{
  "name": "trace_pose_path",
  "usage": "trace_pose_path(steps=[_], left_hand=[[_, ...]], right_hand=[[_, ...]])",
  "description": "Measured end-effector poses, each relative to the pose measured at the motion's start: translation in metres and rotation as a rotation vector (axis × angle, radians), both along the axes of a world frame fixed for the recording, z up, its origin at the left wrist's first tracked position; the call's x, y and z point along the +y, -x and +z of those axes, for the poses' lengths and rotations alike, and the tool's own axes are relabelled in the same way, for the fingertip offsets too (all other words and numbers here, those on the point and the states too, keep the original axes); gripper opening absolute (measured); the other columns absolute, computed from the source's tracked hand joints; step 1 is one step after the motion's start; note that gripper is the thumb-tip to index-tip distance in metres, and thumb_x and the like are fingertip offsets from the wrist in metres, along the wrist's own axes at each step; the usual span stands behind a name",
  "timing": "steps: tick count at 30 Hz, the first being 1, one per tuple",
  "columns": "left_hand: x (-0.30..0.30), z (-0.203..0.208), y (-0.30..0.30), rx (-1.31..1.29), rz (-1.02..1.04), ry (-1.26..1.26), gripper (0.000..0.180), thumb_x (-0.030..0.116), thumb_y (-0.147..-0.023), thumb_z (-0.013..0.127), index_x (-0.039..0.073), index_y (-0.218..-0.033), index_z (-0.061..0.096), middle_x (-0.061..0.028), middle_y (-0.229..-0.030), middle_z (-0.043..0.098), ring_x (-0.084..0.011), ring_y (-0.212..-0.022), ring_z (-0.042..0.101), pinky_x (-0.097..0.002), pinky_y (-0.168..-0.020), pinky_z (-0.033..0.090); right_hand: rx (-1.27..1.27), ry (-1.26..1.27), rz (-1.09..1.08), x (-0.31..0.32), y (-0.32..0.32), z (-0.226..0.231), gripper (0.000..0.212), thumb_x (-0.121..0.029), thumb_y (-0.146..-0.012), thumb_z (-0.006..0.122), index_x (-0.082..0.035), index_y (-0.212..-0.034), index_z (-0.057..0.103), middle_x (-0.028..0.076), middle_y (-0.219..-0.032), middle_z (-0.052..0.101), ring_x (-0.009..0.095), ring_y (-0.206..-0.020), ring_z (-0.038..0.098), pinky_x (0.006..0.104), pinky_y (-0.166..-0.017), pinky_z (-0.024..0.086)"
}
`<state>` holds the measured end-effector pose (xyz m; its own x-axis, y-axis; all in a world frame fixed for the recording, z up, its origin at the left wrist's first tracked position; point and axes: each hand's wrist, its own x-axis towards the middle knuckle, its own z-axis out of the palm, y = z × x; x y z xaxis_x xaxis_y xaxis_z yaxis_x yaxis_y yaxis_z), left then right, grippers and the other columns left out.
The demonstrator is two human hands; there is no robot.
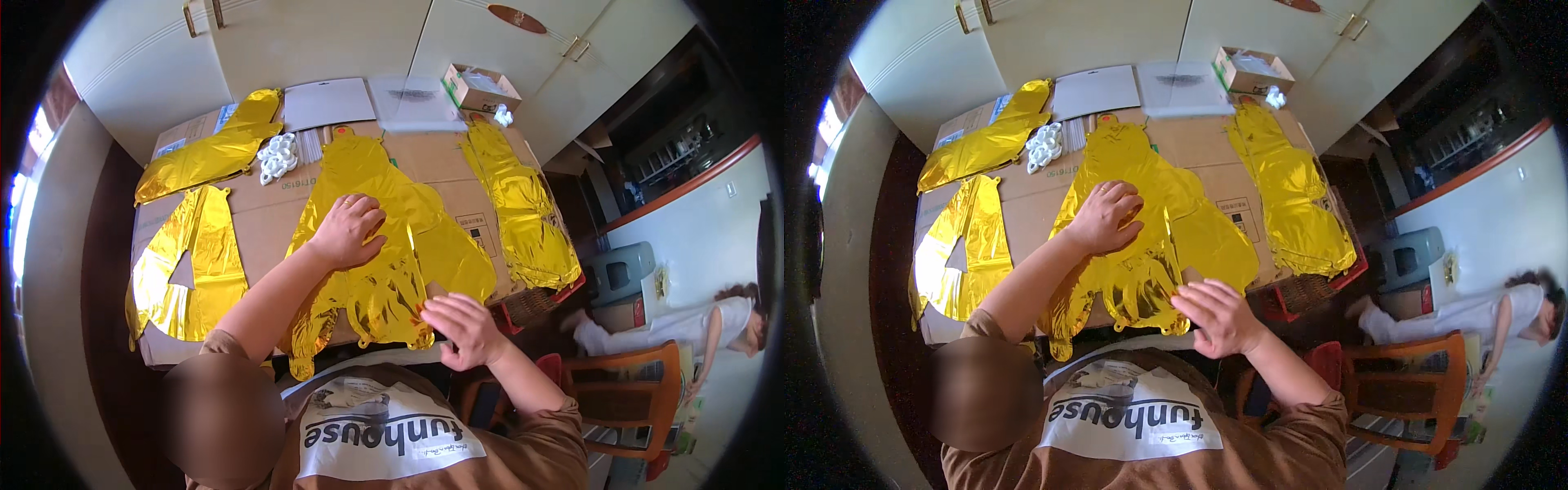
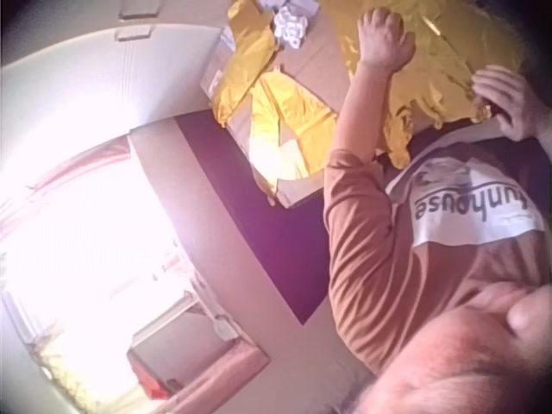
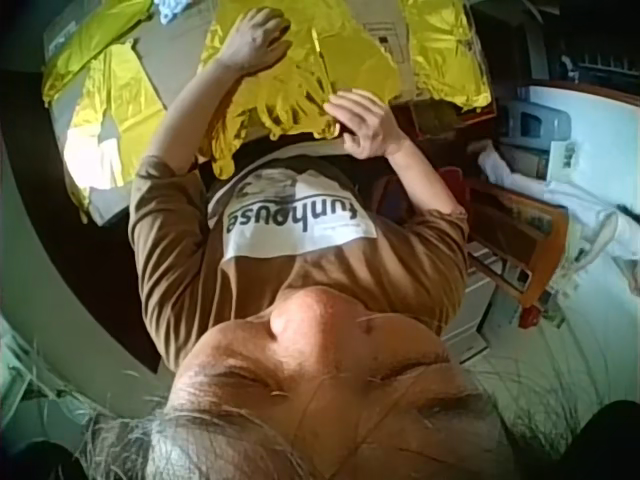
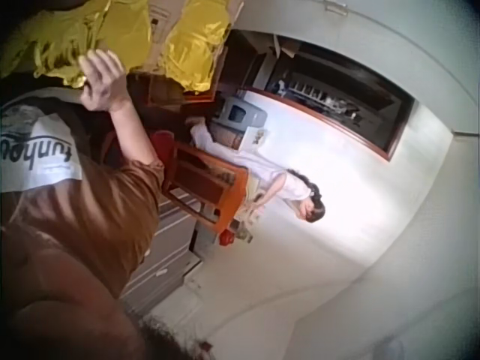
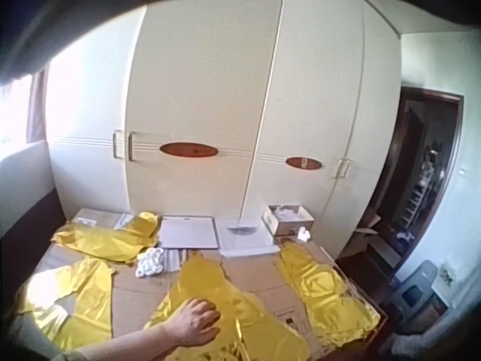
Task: Folding gold-colored metallic packaging sheets on a table covered with cardboard.
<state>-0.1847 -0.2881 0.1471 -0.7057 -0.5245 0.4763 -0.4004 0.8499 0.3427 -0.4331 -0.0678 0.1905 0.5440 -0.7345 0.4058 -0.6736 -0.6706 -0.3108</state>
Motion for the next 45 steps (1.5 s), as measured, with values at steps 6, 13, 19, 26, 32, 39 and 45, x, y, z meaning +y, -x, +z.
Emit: trace_pose_path(steps=[6,13,19,26,32,39,45], left_hand=[[0.001,0.002,0.002,0.006,-0.012,-0.035,0.035,0.028,-0.083,0.074,0.007,-0.110,0.066,-0.0119,-0.118,0.063,-0.0335,-0.118,0.058,-0.0476,-0.106,0.043],[-0.002,-0.003,-0.001,0.013,-0.002,-0.020,0.036,0.030,-0.083,0.075,0.006,-0.108,0.067,-0.0117,-0.118,0.062,-0.0336,-0.119,0.057,-0.0479,-0.106,0.043],[0.000,-0.001,0.000,0.017,-0.005,-0.051,0.037,0.027,-0.082,0.076,0.007,-0.112,0.067,-0.0127,-0.121,0.063,-0.0344,-0.118,0.058,-0.0483,-0.105,0.044],[-0.001,-0.003,-0.002,0.028,-0.006,-0.057,0.038,0.028,-0.082,0.076,0.007,-0.112,0.067,-0.0125,-0.120,0.063,-0.0339,-0.118,0.058,-0.0480,-0.105,0.044],[-0.001,-0.002,-0.003,0.026,-0.006,-0.055,0.038,0.029,-0.082,0.076,0.007,-0.112,0.067,-0.0122,-0.120,0.062,-0.0335,-0.117,0.059,-0.0478,-0.104,0.044],[-0.001,-0.003,-0.001,0.025,0.001,-0.040,0.038,0.029,-0.082,0.076,0.007,-0.111,0.067,-0.0125,-0.120,0.063,-0.0341,-0.118,0.058,-0.0478,-0.104,0.044],[-0.002,-0.003,-0.003,-0.016,0.011,-0.039,0.038,0.033,-0.084,0.074,0.006,-0.111,0.067,-0.0124,-0.118,0.063,-0.0339,-0.119,0.057,-0.0476,-0.107,0.042]], right_hand=[[-0.227,-0.130,-0.311,-0.064,0.040,0.010,0.030,-0.009,-0.085,0.065,-0.003,-0.114,0.071,0.013,-0.113,0.072,0.029,-0.102,0.070,0.0392,-0.090,0.057],[-0.044,-0.521,-0.816,-0.211,0.043,-0.009,0.050,-0.030,-0.084,0.082,0.000,-0.122,0.068,0.020,-0.124,0.070,0.034,-0.109,0.070,0.0419,-0.093,0.057],[0.214,-0.726,-0.770,-0.252,0.030,-0.005,0.045,-0.029,-0.074,0.089,0.001,-0.103,0.072,0.020,-0.099,0.073,0.030,-0.095,0.071,0.0388,-0.087,0.055],[-0.016,-0.649,-0.716,-0.232,0.010,0.013,0.022,-0.017,-0.078,0.079,-0.002,-0.090,0.068,0.014,-0.091,0.073,0.027,-0.088,0.070,0.0371,-0.080,0.055],[-0.062,-0.435,-0.785,-0.217,-0.006,0.024,0.033,-0.013,-0.080,0.075,0.000,-0.108,0.065,0.018,-0.107,0.072,0.031,-0.098,0.070,0.0400,-0.087,0.055],[-0.485,-0.778,-0.618,-0.228,0.008,0.008,0.043,-0.001,-0.079,0.076,0.003,-0.120,0.062,0.015,-0.105,0.069,0.021,-0.099,0.066,0.0335,-0.084,0.055],[-0.888,-1.024,-0.273,-0.217,-0.004,-0.006,0.049,-0.008,-0.094,0.071,-0.001,-0.138,0.050,0.013,-0.114,0.070,0.017,-0.100,0.068,0.0293,-0.085,0.055]])
